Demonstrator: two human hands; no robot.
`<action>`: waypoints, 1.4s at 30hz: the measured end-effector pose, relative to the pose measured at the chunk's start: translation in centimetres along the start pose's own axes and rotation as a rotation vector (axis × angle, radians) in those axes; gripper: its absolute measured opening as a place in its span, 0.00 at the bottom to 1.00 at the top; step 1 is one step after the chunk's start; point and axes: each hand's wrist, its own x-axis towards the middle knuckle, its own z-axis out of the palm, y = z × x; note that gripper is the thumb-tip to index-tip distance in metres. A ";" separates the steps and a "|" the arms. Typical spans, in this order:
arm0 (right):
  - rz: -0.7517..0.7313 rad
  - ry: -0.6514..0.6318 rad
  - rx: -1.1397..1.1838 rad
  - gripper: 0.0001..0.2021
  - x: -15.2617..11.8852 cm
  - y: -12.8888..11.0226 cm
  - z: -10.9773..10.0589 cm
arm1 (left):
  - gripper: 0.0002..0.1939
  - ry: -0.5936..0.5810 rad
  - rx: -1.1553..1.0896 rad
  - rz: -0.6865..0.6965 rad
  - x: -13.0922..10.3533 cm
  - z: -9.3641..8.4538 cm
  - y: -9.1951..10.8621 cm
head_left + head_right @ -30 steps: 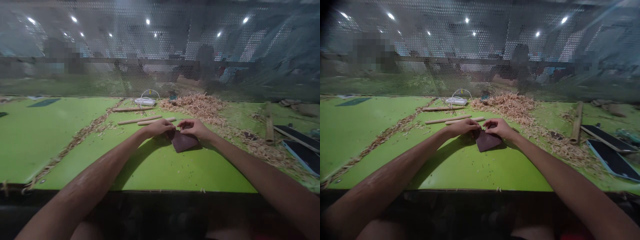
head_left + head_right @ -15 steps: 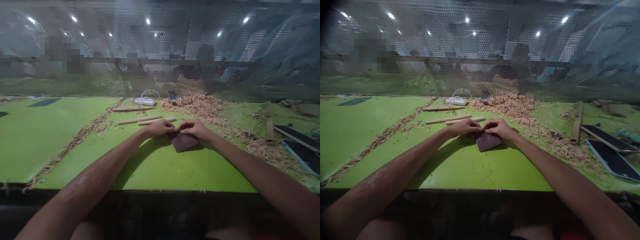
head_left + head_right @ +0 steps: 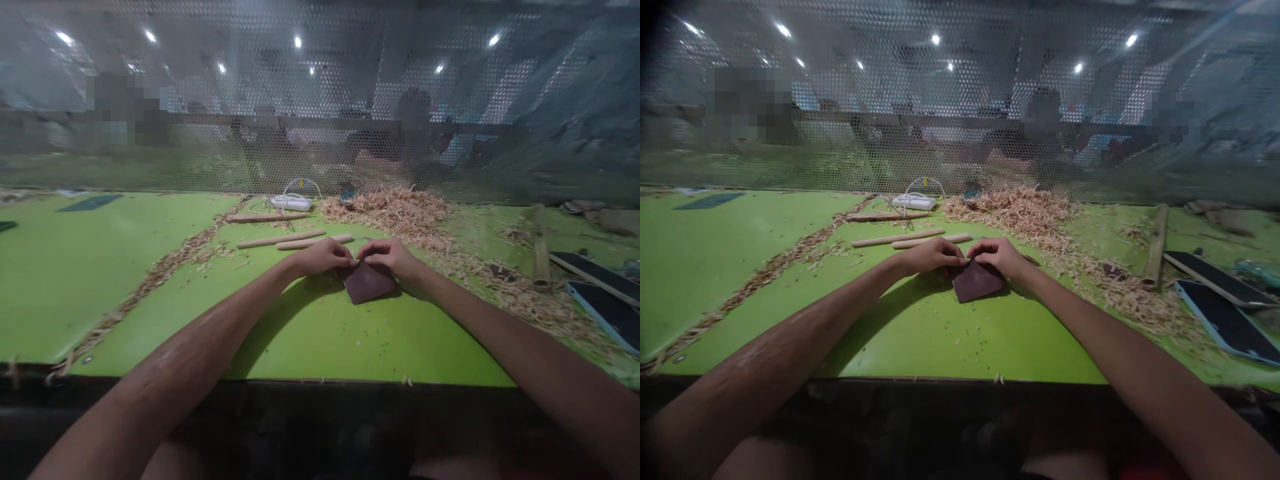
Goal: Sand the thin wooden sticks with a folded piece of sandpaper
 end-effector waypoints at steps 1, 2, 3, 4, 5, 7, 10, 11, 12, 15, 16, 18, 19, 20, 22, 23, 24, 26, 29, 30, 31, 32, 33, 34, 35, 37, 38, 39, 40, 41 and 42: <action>0.011 -0.002 -0.005 0.06 0.0 0.1 0.0 | 0.20 0.005 0.006 0.006 0.0 0.1 0.0; 0.023 -0.004 -0.013 0.06 0.1 0.2 0.1 | 0.18 0.010 0.015 0.013 0.0 0.1 0.0; 0.036 -0.007 -0.023 0.06 0.1 0.2 0.1 | 0.17 0.015 0.025 0.019 0.0 0.2 0.0; 0.048 -0.011 -0.034 0.07 0.1 0.2 0.2 | 0.15 0.019 0.035 0.024 0.0 0.2 0.0; 0.058 -0.020 -0.046 0.07 0.0 0.3 0.2 | 0.14 0.022 0.044 0.030 0.0 0.3 0.0; 0.064 -0.033 -0.080 0.07 -0.1 0.3 0.3 | 0.12 0.027 0.060 0.040 0.0 0.4 0.1; 0.035 -0.041 -0.132 0.06 -0.2 0.2 0.3 | 0.11 0.039 0.102 0.061 0.1 0.5 0.2; 0.021 -0.046 -0.151 0.06 -0.2 0.2 0.2 | 0.11 0.040 0.115 0.064 0.1 0.5 0.3; 0.009 -0.049 -0.172 0.06 -0.1 0.2 0.2 | 0.12 0.040 0.127 0.064 0.2 0.5 0.4; -0.010 -0.072 -0.244 0.05 0.1 0.2 -0.1 | 0.11 0.032 0.154 0.061 0.2 0.7 0.6; -0.018 -0.074 -0.259 0.05 0.3 0.2 -0.1 | 0.11 0.034 0.161 0.063 0.2 0.7 0.7; -0.038 -0.068 -0.270 0.04 0.5 0.3 -0.2 | 0.12 0.053 0.164 0.068 0.2 0.7 0.8; -0.050 -0.060 -0.271 0.04 0.7 0.4 -0.3 | 0.12 0.061 0.154 0.065 0.1 0.7 0.9; -0.062 -0.052 -0.274 0.04 0.8 0.5 -0.4 | 0.12 0.063 0.137 0.055 0.1 0.7 0.9; -0.082 -0.053 -0.300 0.04 1.0 0.5 -0.5 | 0.11 0.050 0.087 0.024 0.0 0.6 0.9; -0.092 -0.057 -0.319 0.03 1.1 0.5 -0.6 | 0.10 0.041 0.060 0.007 0.0 0.5 0.8; -0.097 -0.061 -0.337 0.03 1.2 0.5 -0.7 | 0.10 0.035 0.037 -0.004 0.0 0.5 0.7; -0.098 -0.066 -0.361 0.02 1.2 0.4 -0.8 | 0.09 0.036 0.014 -0.012 0.0 0.3 0.4; -0.089 -0.070 -0.371 0.03 1.1 0.4 -0.7 | 0.08 0.016 0.013 -0.008 0.0 0.2 0.3; -0.089 -0.067 -0.369 0.03 1.1 0.4 -0.7 | 0.08 0.009 0.013 -0.007 0.0 0.2 0.3; -0.093 -0.061 -0.365 0.03 1.0 0.4 -0.6 | 0.08 0.005 0.012 -0.008 0.0 0.2 0.4; -0.097 -0.059 -0.361 0.04 1.0 0.4 -0.6 | 0.07 0.005 0.012 -0.010 0.0 0.2 0.4; -0.102 -0.059 -0.358 0.04 0.9 0.4 -0.6 | 0.07 0.008 0.012 -0.014 0.0 0.2 0.5; -0.108 -0.067 -0.359 0.04 0.9 0.3 -0.6 | 0.07 0.015 0.011 -0.019 0.0 0.3 0.6; -0.112 -0.085 -0.364 0.04 0.9 0.2 -0.6 | 0.06 0.023 0.010 -0.025 0.0 0.3 0.7; -0.117 -0.126 -0.380 0.04 1.0 0.0 -0.7 | 0.04 0.040 0.005 -0.038 0.0 0.5 0.8; -0.117 -0.140 -0.385 0.05 1.0 0.0 -0.8 | 0.04 0.046 0.003 -0.043 0.0 0.5 0.9; -0.117 -0.144 -0.386 0.05 1.1 -0.1 -0.8 | 0.04 0.051 0.000 -0.047 0.0 0.6 0.9; -0.113 -0.145 -0.385 0.06 1.1 -0.1 -0.9 | 0.04 0.055 0.000 -0.049 0.0 0.7 1.0; -0.110 -0.141 -0.382 0.07 1.1 -0.1 -0.9 | 0.04 0.058 0.004 -0.047 0.0 0.7 1.1; -0.105 -0.140 -0.381 0.07 1.1 0.0 -0.9 | 0.05 0.063 0.012 -0.041 -0.1 0.8 1.2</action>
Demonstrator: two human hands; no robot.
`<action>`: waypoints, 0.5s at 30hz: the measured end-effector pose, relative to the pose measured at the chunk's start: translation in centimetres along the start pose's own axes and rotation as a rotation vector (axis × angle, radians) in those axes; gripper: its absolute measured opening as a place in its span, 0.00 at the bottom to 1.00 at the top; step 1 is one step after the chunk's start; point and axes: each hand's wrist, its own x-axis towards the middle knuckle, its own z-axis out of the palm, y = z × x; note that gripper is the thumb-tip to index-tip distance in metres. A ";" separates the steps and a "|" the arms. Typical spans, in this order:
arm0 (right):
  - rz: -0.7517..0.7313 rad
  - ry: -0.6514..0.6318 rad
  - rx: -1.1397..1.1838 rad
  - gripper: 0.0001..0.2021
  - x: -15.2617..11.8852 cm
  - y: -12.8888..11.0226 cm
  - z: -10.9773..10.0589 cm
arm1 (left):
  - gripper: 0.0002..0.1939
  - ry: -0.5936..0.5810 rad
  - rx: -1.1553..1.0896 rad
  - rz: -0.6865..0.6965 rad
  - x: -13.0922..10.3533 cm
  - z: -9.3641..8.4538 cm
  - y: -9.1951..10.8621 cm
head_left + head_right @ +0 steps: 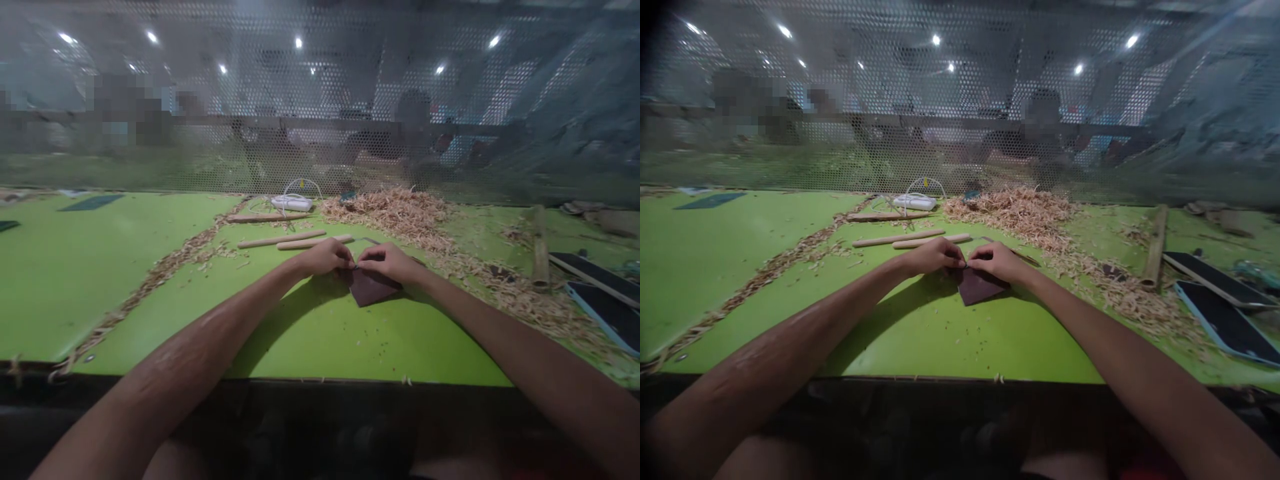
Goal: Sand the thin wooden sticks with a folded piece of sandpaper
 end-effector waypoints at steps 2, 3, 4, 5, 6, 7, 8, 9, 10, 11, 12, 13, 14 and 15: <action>0.001 -0.005 0.001 0.07 0.0 0.1 0.0 | 0.05 0.010 0.021 0.021 -0.1 0.1 0.1; -0.002 -0.010 0.000 0.07 0.0 0.1 0.1 | 0.05 0.012 0.031 0.032 -0.1 0.1 0.1; -0.006 -0.015 -0.002 0.06 0.0 0.1 0.1 | 0.04 0.011 0.036 0.041 -0.1 0.1 0.1; -0.013 -0.014 -0.003 0.05 -0.1 0.1 0.1 | 0.04 0.008 0.036 0.046 -0.1 0.2 0.1; -0.019 -0.008 -0.005 0.05 -0.1 0.0 0.2 | 0.04 0.003 0.031 0.050 -0.1 0.3 0.1; -0.027 0.005 -0.007 0.05 -0.1 0.0 0.2 | 0.04 0.002 0.024 0.053 -0.1 0.3 0.1; -0.034 0.019 -0.009 0.04 -0.1 0.0 0.2 | 0.04 0.004 0.018 0.057 -0.1 0.4 0.1; -0.042 0.034 -0.009 0.04 0.0 -0.1 0.1 | 0.04 0.008 0.020 0.066 0.0 0.5 0.1; -0.047 0.047 -0.007 0.05 0.0 -0.1 0.1 | 0.05 0.009 0.033 0.082 0.0 0.6 0.2; -0.048 0.054 -0.004 0.05 0.0 -0.1 0.1 | 0.06 0.004 0.061 0.104 -0.1 0.6 0.3; -0.050 0.061 0.002 0.05 0.0 0.0 0.0 | 0.07 -0.007 0.105 0.129 -0.1 0.6 0.4; -0.051 0.061 0.010 0.06 0.0 0.0 0.0 | 0.07 -0.023 0.159 0.159 -0.2 0.6 0.5; -0.053 0.059 0.020 0.07 0.0 0.0 0.0 | 0.08 -0.045 0.217 0.188 -0.3 0.5 0.7; -0.057 0.053 0.031 0.07 0.0 0.1 0.1 | 0.08 -0.070 0.268 0.215 -0.4 0.4 0.8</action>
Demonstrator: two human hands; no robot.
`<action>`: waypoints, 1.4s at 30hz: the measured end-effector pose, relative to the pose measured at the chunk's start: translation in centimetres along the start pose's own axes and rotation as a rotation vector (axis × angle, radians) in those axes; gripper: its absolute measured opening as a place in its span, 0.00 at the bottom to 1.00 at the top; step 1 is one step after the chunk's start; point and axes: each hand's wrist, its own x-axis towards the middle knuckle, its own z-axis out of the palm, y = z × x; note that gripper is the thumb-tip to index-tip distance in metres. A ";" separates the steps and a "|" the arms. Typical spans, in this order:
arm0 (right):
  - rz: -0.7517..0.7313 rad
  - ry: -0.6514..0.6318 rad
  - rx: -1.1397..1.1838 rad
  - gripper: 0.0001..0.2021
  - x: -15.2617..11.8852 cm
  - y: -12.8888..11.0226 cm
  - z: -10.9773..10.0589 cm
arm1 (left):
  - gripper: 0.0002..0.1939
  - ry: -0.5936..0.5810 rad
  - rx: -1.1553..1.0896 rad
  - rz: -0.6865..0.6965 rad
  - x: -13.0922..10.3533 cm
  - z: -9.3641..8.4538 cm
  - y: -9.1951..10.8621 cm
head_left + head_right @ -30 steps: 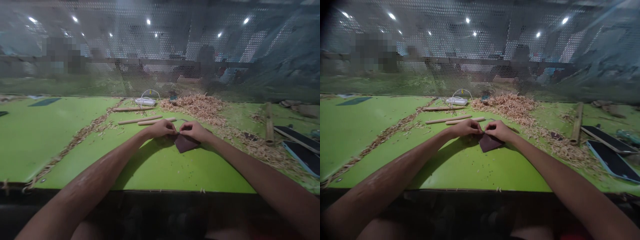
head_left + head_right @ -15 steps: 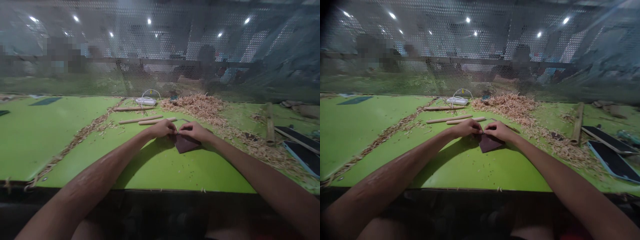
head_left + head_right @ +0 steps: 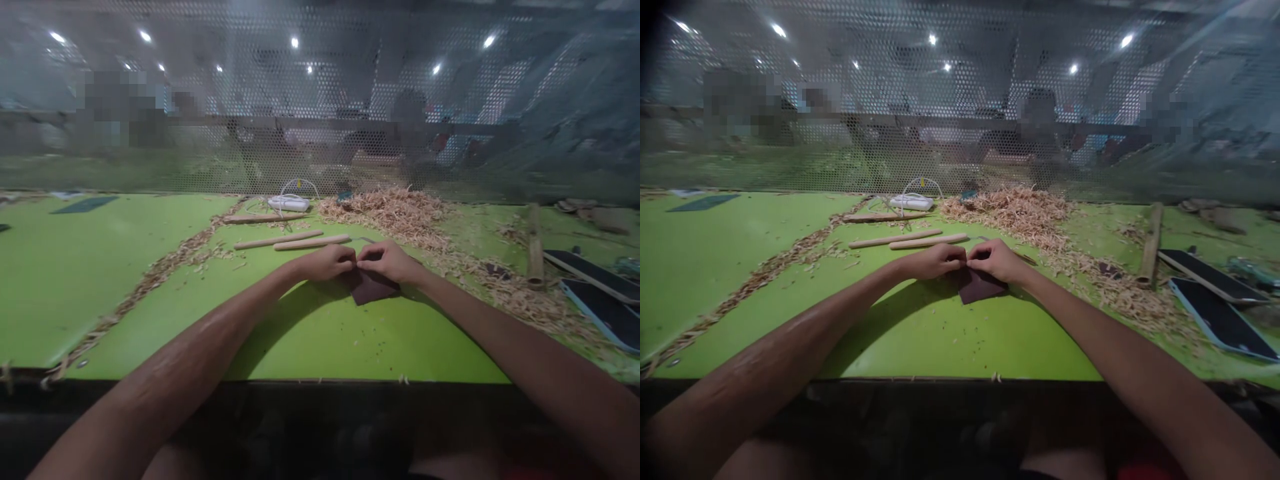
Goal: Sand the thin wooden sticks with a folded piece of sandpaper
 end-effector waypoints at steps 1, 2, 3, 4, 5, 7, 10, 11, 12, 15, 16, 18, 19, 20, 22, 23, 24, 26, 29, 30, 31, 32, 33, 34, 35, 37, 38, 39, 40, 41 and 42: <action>-0.003 -0.010 0.011 0.08 0.0 0.0 0.1 | 0.09 -0.024 0.035 0.026 -0.1 -0.1 0.1; -0.005 -0.021 0.022 0.08 -0.1 0.0 0.2 | 0.09 -0.043 0.051 0.049 -0.1 -0.2 0.1; -0.003 -0.026 0.037 0.09 -0.2 0.1 0.3 | 0.09 -0.054 0.051 0.069 -0.2 -0.4 0.1; 0.003 -0.022 0.056 0.09 -0.3 0.0 0.4 | 0.10 -0.056 0.037 0.087 -0.2 -0.5 0.1; 0.011 -0.005 0.080 0.09 -0.4 0.0 0.6 | 0.10 -0.048 0.015 0.101 -0.2 -0.5 0.1; 0.031 0.029 0.128 0.09 -0.6 0.0 0.7 | 0.10 -0.018 -0.037 0.120 -0.2 -0.6 0.0; 0.023 -0.004 0.129 0.09 -0.5 0.0 0.5 | 0.11 -0.002 -0.093 0.130 -0.1 -0.5 -0.1; 0.008 -0.036 0.106 0.09 -0.4 0.0 0.4 | 0.11 -0.006 -0.103 0.133 -0.1 -0.4 -0.2; -0.007 -0.064 0.082 0.08 -0.3 0.0 0.3 | 0.11 -0.011 -0.113 0.136 -0.1 -0.2 -0.2; -0.040 -0.071 0.049 0.07 -0.1 0.0 0.1 | 0.12 -0.022 -0.155 0.140 0.0 0.2 -0.4; -0.045 -0.053 0.050 0.07 -0.1 -0.1 0.1 | 0.14 -0.022 -0.171 0.137 0.0 0.3 -0.4; -0.045 -0.026 0.046 0.06 -0.1 -0.1 0.0 | 0.15 -0.029 -0.193 0.115 0.0 0.4 -0.5; -0.040 -0.022 0.039 0.06 0.0 -0.1 0.0 | 0.15 -0.038 -0.196 0.100 0.0 0.3 -0.5; -0.033 -0.022 0.033 0.06 0.0 -0.1 -0.1 | 0.14 -0.050 -0.192 0.084 0.0 0.3 -0.4; -0.017 -0.020 0.033 0.06 0.1 -0.1 -0.2 | 0.13 -0.075 -0.173 0.068 -0.1 0.0 -0.3; -0.010 -0.022 0.037 0.06 0.1 -0.1 -0.2 | 0.13 -0.087 -0.163 0.070 -0.1 -0.2 -0.2; -0.005 -0.022 0.043 0.07 0.1 -0.1 -0.3 | 0.13 -0.097 -0.154 0.075 -0.2 -0.3 -0.1; 0.008 -0.030 0.063 0.07 -0.1 -0.2 -0.2 | 0.13 -0.113 -0.147 0.084 -0.3 -0.6 0.1; 0.046 -0.025 0.129 0.08 -0.5 -0.5 0.3 | 0.13 -0.111 -0.150 0.113 -0.4 -0.7 0.2; 0.068 -0.016 0.171 0.08 -0.7 -0.5 0.5 | 0.13 -0.098 -0.158 0.127 -0.4 -0.6 0.2; 0.093 -0.002 0.220 0.08 -0.9 -0.6 0.8 | 0.13 -0.082 -0.170 0.138 -0.4 -0.6 0.2; 0.116 0.013 0.271 0.07 -1.1 -0.7 1.0 | 0.14 -0.065 -0.186 0.142 -0.3 -0.5 0.2; 0.134 0.025 0.316 0.07 -1.3 -0.7 1.2 | 0.15 -0.049 -0.204 0.138 -0.3 -0.4 0.2; 0.146 0.033 0.350 0.07 -1.4 -0.8 1.4 | 0.15 -0.036 -0.220 0.129 -0.3 -0.4 0.2; 0.152 0.035 0.369 0.07 -1.5 -0.9 1.5 | 0.16 -0.028 -0.231 0.120 -0.2 -0.3 0.2; 0.160 0.033 0.376 0.07 -1.7 -0.9 1.6 | 0.16 -0.019 -0.239 0.114 -0.2 -0.1 0.0; 0.169 0.029 0.372 0.08 -1.7 -1.0 1.5 | 0.17 -0.020 -0.243 0.112 -0.2 0.1 -0.1; 0.181 0.027 0.368 0.08 -1.8 -1.0 1.5 | 0.18 -0.020 -0.248 0.111 -0.1 0.2 -0.2; 0.194 0.024 0.362 0.09 -1.8 -1.0 1.4 | 0.19 -0.029 -0.262 0.102 -0.1 0.4 -0.4; 0.205 0.023 0.355 0.10 -1.9 -1.0 1.4 | 0.21 -0.033 -0.285 0.075 -0.1 0.6 -0.7; 0.210 0.021 0.343 0.10 -1.8 -0.9 1.3 | 0.24 -0.030 -0.310 0.047 -0.1 0.7 -0.9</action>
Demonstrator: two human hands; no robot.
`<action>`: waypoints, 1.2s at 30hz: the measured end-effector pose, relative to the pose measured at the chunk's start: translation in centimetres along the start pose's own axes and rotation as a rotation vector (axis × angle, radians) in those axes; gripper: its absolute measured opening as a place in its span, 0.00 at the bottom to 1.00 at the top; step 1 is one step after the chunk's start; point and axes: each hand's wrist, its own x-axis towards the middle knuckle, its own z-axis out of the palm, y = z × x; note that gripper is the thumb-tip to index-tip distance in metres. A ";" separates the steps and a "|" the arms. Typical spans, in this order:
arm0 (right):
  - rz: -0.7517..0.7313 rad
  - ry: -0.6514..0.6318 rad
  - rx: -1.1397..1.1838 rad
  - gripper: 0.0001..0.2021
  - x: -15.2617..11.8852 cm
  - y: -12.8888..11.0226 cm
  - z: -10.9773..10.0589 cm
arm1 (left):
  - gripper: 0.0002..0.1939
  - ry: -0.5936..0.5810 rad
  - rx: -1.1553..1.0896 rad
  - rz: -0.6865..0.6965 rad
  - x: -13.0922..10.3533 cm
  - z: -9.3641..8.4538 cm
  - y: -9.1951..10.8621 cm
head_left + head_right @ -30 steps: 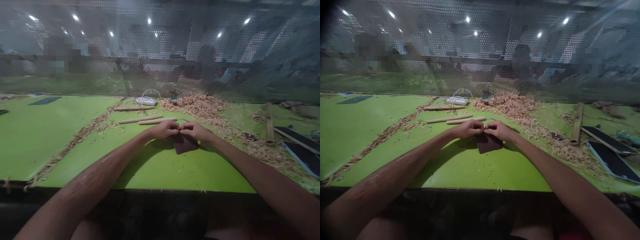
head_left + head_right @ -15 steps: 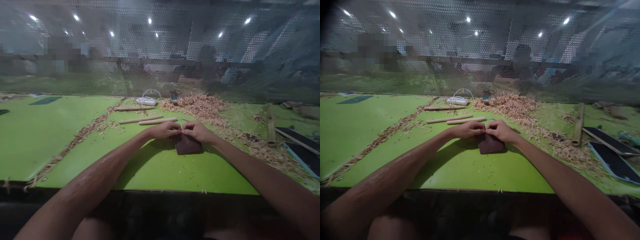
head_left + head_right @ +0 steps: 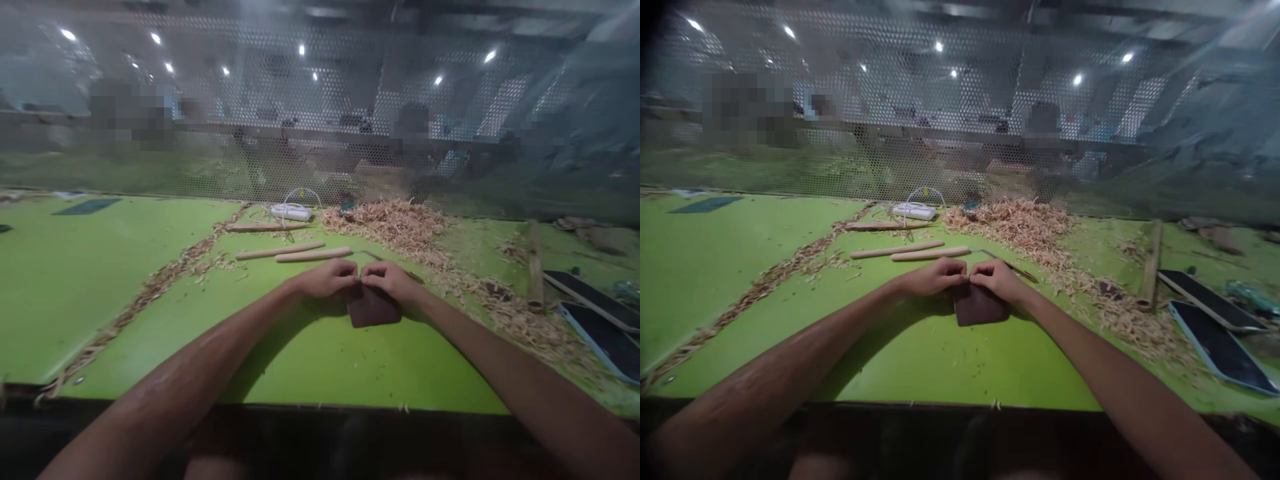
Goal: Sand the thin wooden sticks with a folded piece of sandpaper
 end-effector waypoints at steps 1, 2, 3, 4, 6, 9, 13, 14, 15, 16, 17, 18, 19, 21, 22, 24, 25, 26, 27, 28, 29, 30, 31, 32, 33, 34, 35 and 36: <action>0.001 -0.005 -0.018 0.11 0.1 0.1 -0.1 | 0.26 -0.009 -0.023 -0.025 0.0 0.1 -0.3; -0.003 -0.010 -0.041 0.12 0.1 0.2 -0.2 | 0.27 0.004 -0.044 -0.041 0.0 0.2 -0.6; -0.010 -0.016 -0.065 0.12 0.2 0.3 -0.4 | 0.28 0.009 -0.062 -0.059 0.0 0.2 -0.9; -0.018 -0.020 -0.087 0.12 0.4 0.4 -0.5 | 0.27 0.020 -0.082 -0.074 0.0 0.3 -1.1; -0.025 -0.054 -0.125 0.11 0.7 0.7 -0.8 | 0.25 -0.006 -0.138 -0.097 0.0 0.3 -1.5; -0.021 -0.133 -0.154 0.10 1.0 1.1 -1.1 | 0.21 -0.053 -0.159 -0.088 0.0 0.4 -1.7; -0.005 -0.142 -0.149 0.11 0.9 1.2 -1.1 | 0.19 -0.065 -0.176 -0.073 0.0 0.5 -1.7; -0.002 -0.132 -0.145 0.12 0.8 1.2 -1.0 | 0.19 -0.058 -0.184 -0.069 -0.1 0.5 -1.7; 0.001 -0.122 -0.139 0.12 0.7 1.2 -1.0 | 0.20 -0.049 -0.193 -0.063 -0.1 0.5 -1.7; 0.004 -0.112 -0.129 0.12 0.6 1.1 -0.9 | 0.21 -0.042 -0.202 -0.057 -0.1 0.5 -1.7; 0.009 -0.106 -0.115 0.12 0.6 1.1 -0.9 | 0.21 -0.038 -0.210 -0.056 -0.2 0.4 -1.7; 0.015 -0.101 -0.100 0.11 0.5 1.0 -0.8 | 0.21 -0.033 -0.216 -0.059 -0.2 0.4 -1.7; 0.017 -0.092 -0.086 0.11 0.5 1.0 -0.8 | 0.20 -0.027 -0.223 -0.068 -0.3 0.4 -1.7; 0.005 -0.080 -0.068 0.10 0.6 0.8 -0.8 | 0.19 -0.008 -0.232 -0.096 -0.3 0.4 -1.6; -0.010 -0.072 -0.064 0.10 0.6 0.8 -0.8 | 0.18 0.005 -0.234 -0.111 -0.3 0.4 -1.4; -0.044 -0.060 -0.069 0.08 0.7 0.7 -0.8 | 0.17 0.024 -0.222 -0.129 -0.2 0.4 -1.2; -0.057 -0.058 -0.074 0.08 0.8 0.7 -0.8 | 0.16 0.024 -0.212 -0.137 -0.1 0.5 -1.1; -0.066 -0.058 -0.081 0.08 0.8 0.8 -0.9 | 0.16 0.017 -0.204 -0.145 0.0 0.6 -1.0; -0.073 -0.057 -0.088 0.08 0.9 0.9 -0.9 | 0.16 0.004 -0.198 -0.152 0.1 0.6 -1.0; -0.078 -0.060 -0.095 0.08 1.0 1.0 -0.9 | 0.16 -0.010 -0.197 -0.155 0.1 0.7 -1.0; -0.082 -0.060 -0.101 0.09 1.1 1.2 -0.9 | 0.18 -0.022 -0.201 -0.153 0.2 0.7 -1.1; -0.084 -0.062 -0.108 0.09 1.2 1.3 -0.9 | 0.19 -0.033 -0.208 -0.143 0.3 0.8 -1.1; -0.086 -0.064 -0.115 0.10 1.3 1.4 -0.9 | 0.21 -0.040 -0.214 -0.127 0.3 0.8 -1.2; -0.084 -0.073 -0.123 0.10 1.3 1.4 -1.0 | 0.22 -0.045 -0.218 -0.110 0.3 0.8 -1.2; -0.079 -0.081 -0.129 0.11 1.3 1.4 -1.0 | 0.23 -0.046 -0.220 -0.099 0.4 0.8 -1.3; -0.071 -0.086 -0.128 0.11 1.2 1.3 -1.0 | 0.23 -0.049 -0.219 -0.097 0.4 0.7 -1.3; -0.060 -0.088 -0.121 0.11 1.1 1.2 -1.1 | 0.23 -0.049 -0.213 -0.101 0.3 0.7 -1.3; -0.046 -0.091 -0.109 0.11 1.0 1.1 -1.1 | 0.22 -0.047 -0.205 -0.107 0.3 0.7 -1.2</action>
